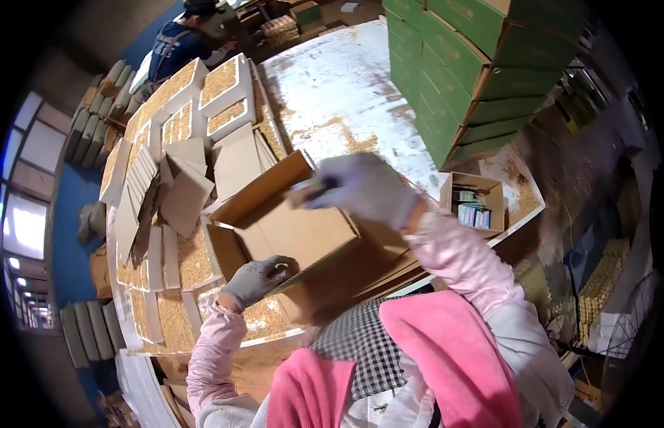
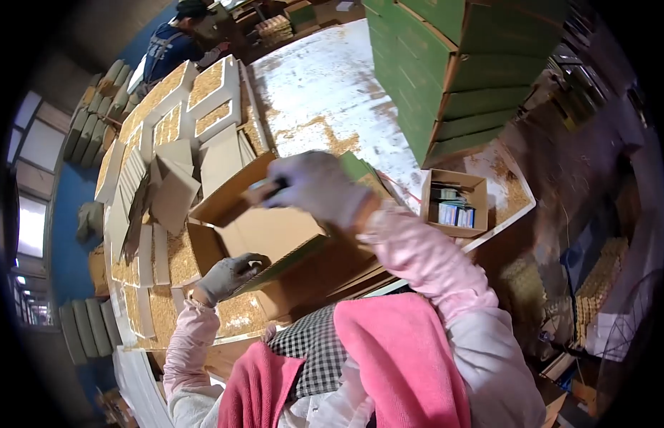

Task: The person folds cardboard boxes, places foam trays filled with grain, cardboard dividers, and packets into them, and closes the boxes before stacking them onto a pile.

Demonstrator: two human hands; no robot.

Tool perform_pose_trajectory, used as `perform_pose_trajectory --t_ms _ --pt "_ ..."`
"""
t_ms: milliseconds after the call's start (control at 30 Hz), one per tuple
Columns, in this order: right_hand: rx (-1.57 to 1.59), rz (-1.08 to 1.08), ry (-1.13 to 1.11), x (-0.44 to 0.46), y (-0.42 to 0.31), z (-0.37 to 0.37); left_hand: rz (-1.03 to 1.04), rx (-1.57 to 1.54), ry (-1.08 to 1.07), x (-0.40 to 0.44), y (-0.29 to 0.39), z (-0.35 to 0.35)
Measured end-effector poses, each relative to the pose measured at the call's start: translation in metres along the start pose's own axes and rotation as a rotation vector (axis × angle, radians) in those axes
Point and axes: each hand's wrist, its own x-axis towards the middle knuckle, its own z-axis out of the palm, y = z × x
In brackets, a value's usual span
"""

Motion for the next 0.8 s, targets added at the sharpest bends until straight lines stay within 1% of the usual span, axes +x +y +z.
perform_pose_trajectory --t_ms 33,67,133,167,200,267,333,367,400,433,467,500,533,600,633,667,700,733,767,800 --pt "-0.227 -0.06 -0.193 0.023 -0.01 0.032 0.034 0.165 0.052 -0.006 0.016 -0.009" --pt "-0.46 -0.116 -0.379 0.038 -0.006 0.063 0.017 0.145 0.227 -0.011 0.03 -0.017" --pt "-0.867 -0.018 -0.663 0.034 0.011 0.107 -0.011 0.095 0.57 -0.021 0.043 -0.028" --pt "-0.85 0.012 -0.747 0.04 0.001 0.095 0.083 -0.018 0.803 -0.028 0.022 -0.028" --pt "-0.458 0.035 -0.558 0.039 0.008 0.083 -0.026 -0.327 0.828 -0.042 0.006 -0.033" --pt "-0.063 0.18 -0.182 0.032 -0.002 0.032 0.021 -0.942 0.899 -0.046 -0.069 -0.014" --pt "-0.218 0.231 -0.098 0.042 0.055 0.027 0.004 -1.572 0.464 -0.038 -0.084 0.003" --pt "-0.237 0.139 -0.478 0.059 0.089 0.036 -0.078 -1.447 0.403 -0.019 -0.096 0.02" --pt "0.241 0.247 -0.575 0.054 0.074 0.051 -0.149 -1.32 0.336 -0.001 -0.107 0.037" --pt "0.017 0.177 -0.683 0.049 0.06 0.069 -0.238 -1.282 0.547 0.022 -0.086 0.047" --pt "-0.212 0.108 -0.786 0.045 0.052 0.084 -0.23 -1.031 0.722 0.025 -0.044 0.038" --pt "-0.274 0.091 -0.685 0.041 0.063 0.099 -0.249 -1.102 0.703 0.026 -0.041 0.038" --pt "-0.37 0.033 -0.435 0.035 0.08 0.105 -0.267 -1.171 0.675 0.028 -0.042 0.038" --pt "-0.565 -0.078 0.082 0.018 0.123 0.106 -0.143 -0.993 0.76 0.028 -0.066 0.056" --pt "-0.3 0.133 -0.195 0.012 0.113 0.109 -0.193 -0.949 0.705 0.022 -0.072 0.053" --pt "-0.088 0.4 -0.417 0.007 0.103 0.11 -0.222 -0.945 0.664 0.013 -0.065 0.045" --pt "0.123 0.482 -0.255 -0.011 0.135 0.154 -0.214 -0.962 0.61 0.014 -0.084 0.052" --pt "0.16 0.62 -0.116 -0.025 0.116 0.163 -0.174 -1.05 0.57 0.021 -0.129 0.073" --pt "0.301 0.504 -0.08 -0.032 0.091 0.151 -0.146 -1.076 0.533 0.012 -0.122 0.063" --pt "0.416 0.419 -0.022 -0.039 0.091 0.155 -0.11 -1.083 0.496 0.005 -0.125 0.059"
